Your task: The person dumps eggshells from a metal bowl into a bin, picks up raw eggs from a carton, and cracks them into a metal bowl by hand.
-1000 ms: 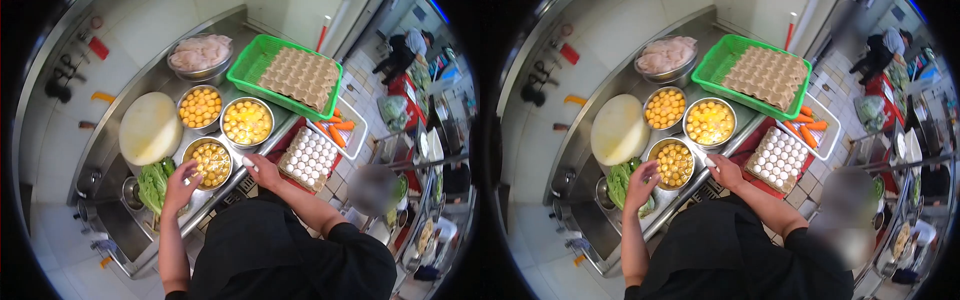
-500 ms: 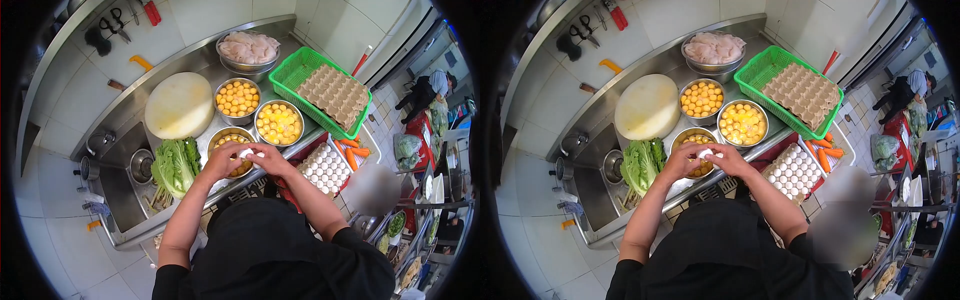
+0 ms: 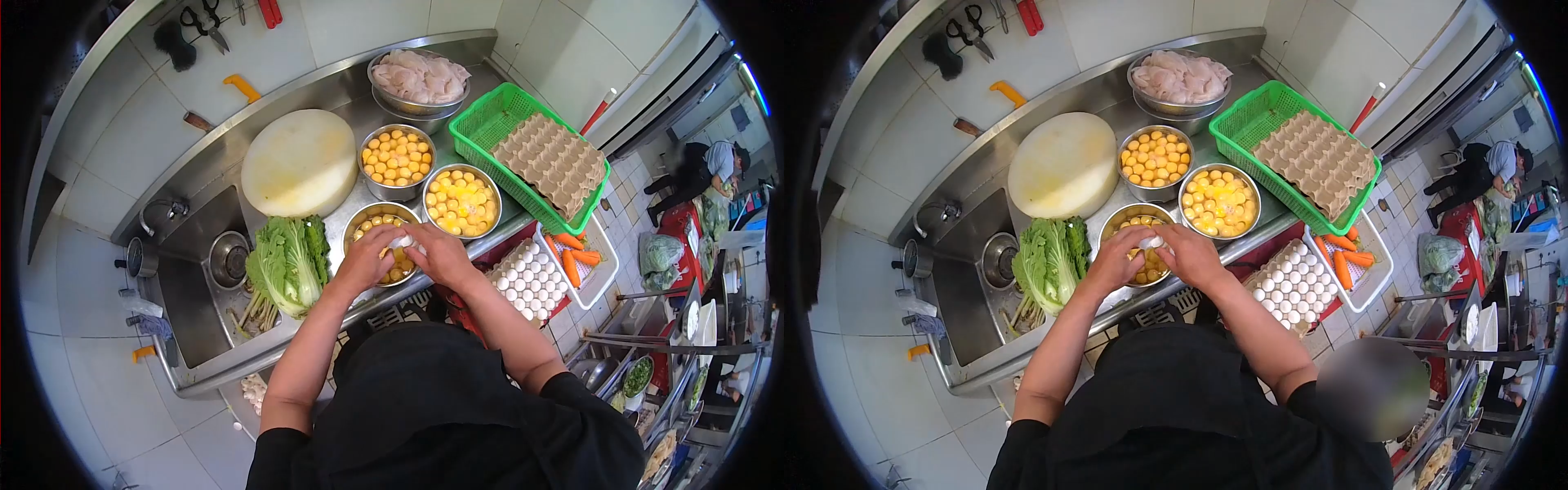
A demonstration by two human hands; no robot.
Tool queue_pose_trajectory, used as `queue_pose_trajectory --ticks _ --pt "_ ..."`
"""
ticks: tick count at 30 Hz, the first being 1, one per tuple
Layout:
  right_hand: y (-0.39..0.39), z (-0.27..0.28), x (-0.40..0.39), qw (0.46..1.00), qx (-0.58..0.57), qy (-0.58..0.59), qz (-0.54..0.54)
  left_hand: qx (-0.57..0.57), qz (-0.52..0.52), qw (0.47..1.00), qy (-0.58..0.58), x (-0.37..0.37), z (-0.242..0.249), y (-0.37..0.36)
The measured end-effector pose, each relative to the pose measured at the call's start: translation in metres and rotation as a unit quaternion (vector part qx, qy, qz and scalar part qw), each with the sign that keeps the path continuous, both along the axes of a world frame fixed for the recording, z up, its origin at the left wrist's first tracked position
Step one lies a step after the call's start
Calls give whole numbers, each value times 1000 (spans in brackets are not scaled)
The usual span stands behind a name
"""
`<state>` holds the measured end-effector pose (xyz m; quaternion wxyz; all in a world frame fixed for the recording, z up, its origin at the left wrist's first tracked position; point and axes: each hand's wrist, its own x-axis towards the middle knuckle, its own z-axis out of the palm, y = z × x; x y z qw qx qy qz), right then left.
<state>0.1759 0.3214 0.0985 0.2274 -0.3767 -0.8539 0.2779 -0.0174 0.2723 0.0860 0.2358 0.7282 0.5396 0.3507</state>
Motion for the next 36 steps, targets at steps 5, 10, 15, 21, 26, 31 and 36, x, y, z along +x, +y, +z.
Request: queue_pose_trajectory --ticks 5,10,15,21,26,31,36 --pt "0 -8 -4 984 -146 93 -35 16 51 998 -18 14 -1 -1" --pt "-9 -40 35 740 -521 405 -128 -260 174 782 -540 0 -29 9" --pt "-38 -50 54 915 -301 228 -141 -295 107 609 -728 -27 -32 2" --pt "-48 -121 53 982 87 42 -162 -304 111 682 -656 -11 -35 8" --pt "-41 -68 33 881 -326 266 -216 -259 21 890 -376 4 -21 9" --pt "-14 -53 8 776 -500 366 -117 -154 -49 976 -143 13 -7 13" --pt "0 -39 -6 858 -441 265 -14 -91 -34 987 -127 -1 -1 11"
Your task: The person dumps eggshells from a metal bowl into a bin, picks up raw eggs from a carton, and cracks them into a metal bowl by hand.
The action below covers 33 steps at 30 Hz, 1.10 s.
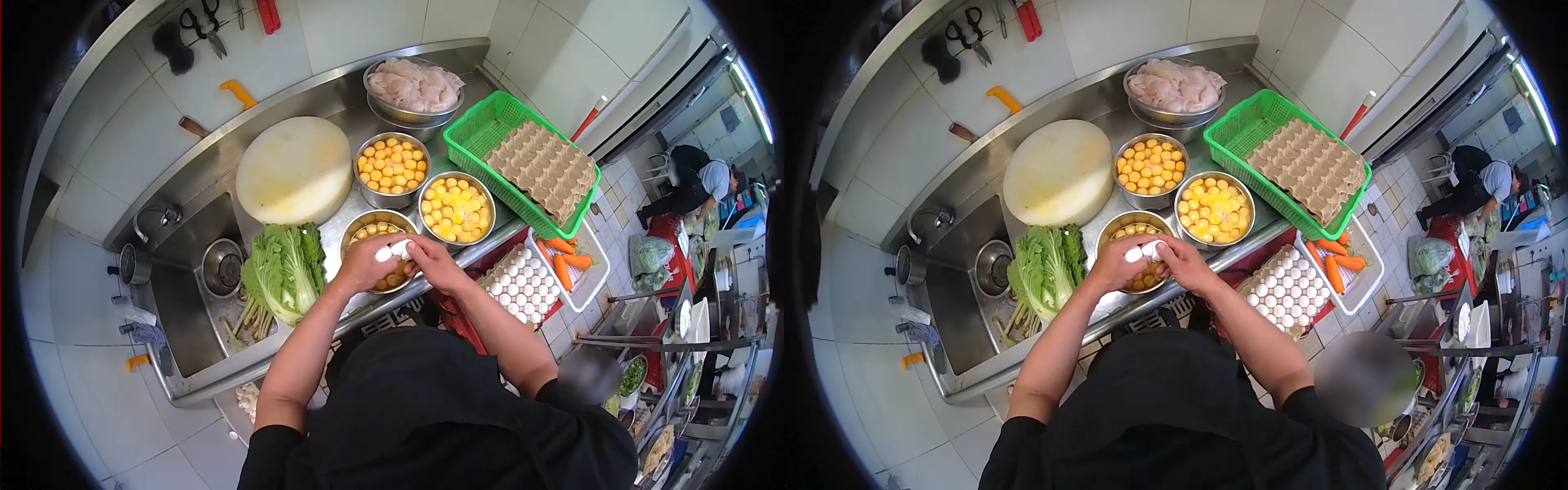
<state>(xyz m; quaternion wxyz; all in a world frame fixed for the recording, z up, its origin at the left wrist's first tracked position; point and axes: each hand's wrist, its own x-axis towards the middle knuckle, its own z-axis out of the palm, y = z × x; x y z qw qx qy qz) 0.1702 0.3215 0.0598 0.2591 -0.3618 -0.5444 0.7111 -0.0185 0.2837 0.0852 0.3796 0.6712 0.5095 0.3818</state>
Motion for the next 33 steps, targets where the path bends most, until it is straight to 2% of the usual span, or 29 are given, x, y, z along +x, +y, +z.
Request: queue_pose_trajectory --ticks 1,3,7,9,10,12,16,18,20,22,24,25,26,28,29,30,31,33 --pt "1 1 -1 1000 0 -1 2 11 9 1000 -2 -2 2 -1" --pt "4 4 -4 995 83 -30 38 22 20 1000 -6 -6 2 -3" --pt "4 16 -8 987 106 -113 47 39 54 998 17 -14 -1 -4" --pt "5 12 -12 951 267 -153 26 67 62 996 23 -15 -6 -5" --pt "4 11 -13 951 266 -153 26 66 62 996 23 -15 -9 -6" --pt "1 20 -18 907 360 -217 -3 83 77 993 13 -12 -8 -7" --pt "-10 30 -31 901 356 -246 -30 76 77 994 21 -9 1 -15" --pt "-18 35 -38 938 239 -246 -43 58 96 994 3 -7 2 -21" --pt "-22 28 -42 942 241 -230 -37 27 108 994 -5 -11 -3 -26" --pt "-28 31 -43 953 207 -222 8 -6 119 993 -14 -20 -7 -37" --pt "-35 44 -36 966 154 -208 30 -77 147 980 -110 -36 0 -57" --pt "-38 52 -28 968 133 -202 67 -66 155 982 -85 -49 1 -73" --pt "-40 56 -19 968 113 -196 104 -54 163 983 -61 -64 1 -93" --pt "-49 16 13 974 125 -173 78 -213 211 930 -214 -91 4 -151" --pt "-53 6 34 971 131 -185 78 -240 234 908 -253 -109 -10 -188" --pt "-57 -5 54 967 136 -200 74 -270 254 898 -237 -124 -9 -222" --pt "-62 -18 75 963 117 -239 38 -318 285 859 -283 -140 -17 -261" --pt "-78 -62 129 929 106 -351 -47 -352 338 831 -268 -166 -29 -337"
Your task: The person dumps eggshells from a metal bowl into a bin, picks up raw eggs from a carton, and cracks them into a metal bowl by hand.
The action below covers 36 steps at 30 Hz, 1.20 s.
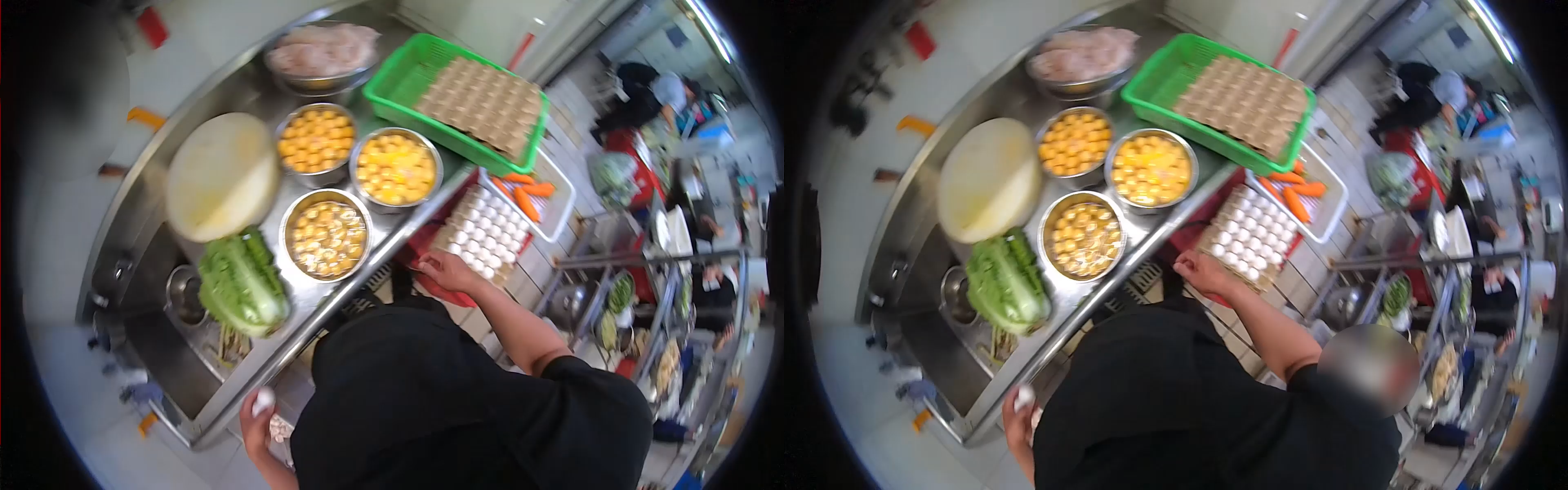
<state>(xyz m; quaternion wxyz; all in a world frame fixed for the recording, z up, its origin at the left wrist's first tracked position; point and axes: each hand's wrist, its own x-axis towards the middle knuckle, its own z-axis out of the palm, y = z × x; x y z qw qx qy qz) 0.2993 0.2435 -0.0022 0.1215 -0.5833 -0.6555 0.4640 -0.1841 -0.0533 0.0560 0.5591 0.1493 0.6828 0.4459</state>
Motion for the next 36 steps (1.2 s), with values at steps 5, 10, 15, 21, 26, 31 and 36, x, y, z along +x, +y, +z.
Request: queue_pose_trajectory --ticks 5,10,15,21,26,31,36 --pt "-30 -101 116 961 -90 -184 -185 -122 12 991 53 -40 -25 -94" --pt "-41 -114 132 839 0 -301 -454 -139 -14 976 169 -60 -72 -106" --pt "-40 -133 140 828 -42 -260 -495 -165 2 944 287 -53 -101 -123" --pt "-45 -132 130 850 0 -261 -458 -208 32 885 416 -50 -120 -135" --pt "-50 -141 129 819 87 -242 -513 -169 57 901 395 -9 -106 -80" --pt "-51 -136 143 780 60 -229 -579 -146 -16 893 426 -7 -125 -93" --pt "-54 -148 157 852 126 -210 -463 -182 -9 908 378 -41 -157 -125"
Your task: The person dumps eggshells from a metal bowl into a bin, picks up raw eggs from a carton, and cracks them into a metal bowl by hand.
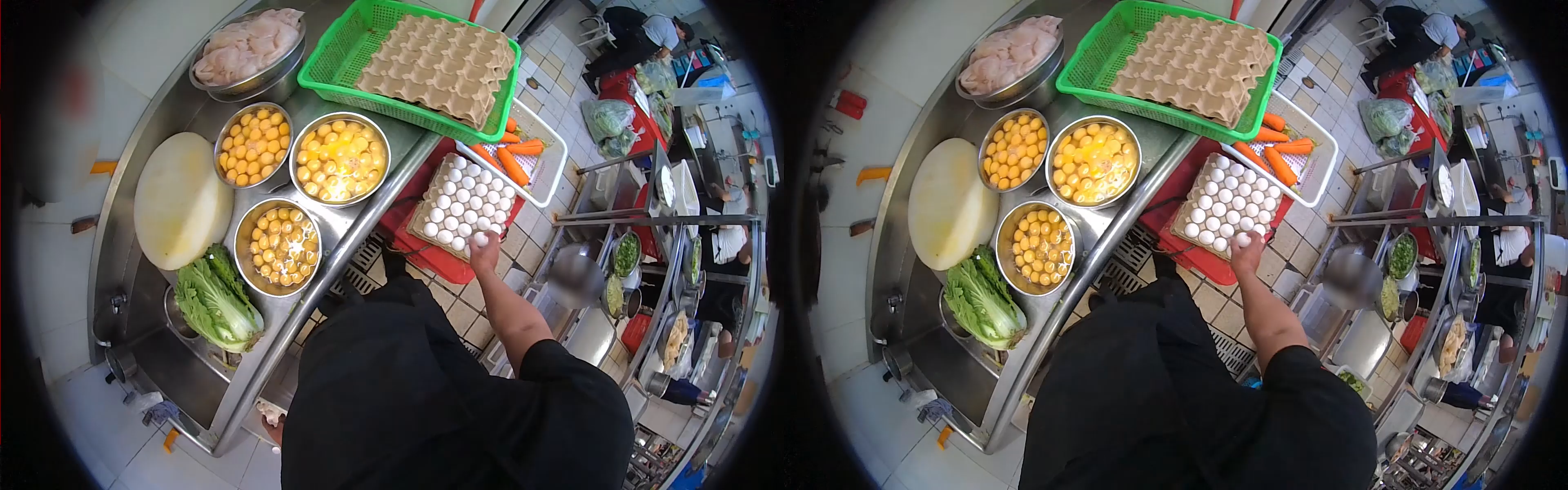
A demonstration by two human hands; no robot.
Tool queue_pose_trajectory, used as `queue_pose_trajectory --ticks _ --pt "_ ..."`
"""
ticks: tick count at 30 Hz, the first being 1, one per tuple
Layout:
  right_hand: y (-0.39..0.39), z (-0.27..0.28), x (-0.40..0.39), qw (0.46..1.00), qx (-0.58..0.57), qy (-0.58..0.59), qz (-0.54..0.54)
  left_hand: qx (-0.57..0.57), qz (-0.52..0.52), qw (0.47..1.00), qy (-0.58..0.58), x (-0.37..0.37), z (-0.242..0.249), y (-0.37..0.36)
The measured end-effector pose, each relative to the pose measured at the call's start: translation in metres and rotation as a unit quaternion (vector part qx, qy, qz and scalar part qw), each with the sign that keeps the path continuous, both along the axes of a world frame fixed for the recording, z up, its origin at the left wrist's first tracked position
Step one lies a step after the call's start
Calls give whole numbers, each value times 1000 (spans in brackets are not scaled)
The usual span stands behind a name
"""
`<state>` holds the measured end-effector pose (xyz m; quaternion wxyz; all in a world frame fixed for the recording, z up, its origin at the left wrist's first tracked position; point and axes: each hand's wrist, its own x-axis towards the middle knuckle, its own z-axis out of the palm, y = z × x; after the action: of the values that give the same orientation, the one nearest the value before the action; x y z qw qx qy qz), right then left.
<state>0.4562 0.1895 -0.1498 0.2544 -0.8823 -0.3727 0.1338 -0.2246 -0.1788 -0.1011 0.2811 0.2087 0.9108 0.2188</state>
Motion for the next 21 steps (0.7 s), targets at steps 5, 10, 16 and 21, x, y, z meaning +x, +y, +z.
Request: queue_pose_trajectory --ticks 5,10,16,21 --pt "11 -25 11 990 77 1 -118 -11 56 998 -29 -20 -18 -22" --pt "-5 9 11 968 -42 184 -163 -20 61 994 -84 -24 -19 -14" --pt "-19 38 -28 980 -166 -23 104 -25 57 987 -149 3 9 10" --pt "-15 37 -12 961 -242 -6 135 -22 58 976 -207 27 35 45"
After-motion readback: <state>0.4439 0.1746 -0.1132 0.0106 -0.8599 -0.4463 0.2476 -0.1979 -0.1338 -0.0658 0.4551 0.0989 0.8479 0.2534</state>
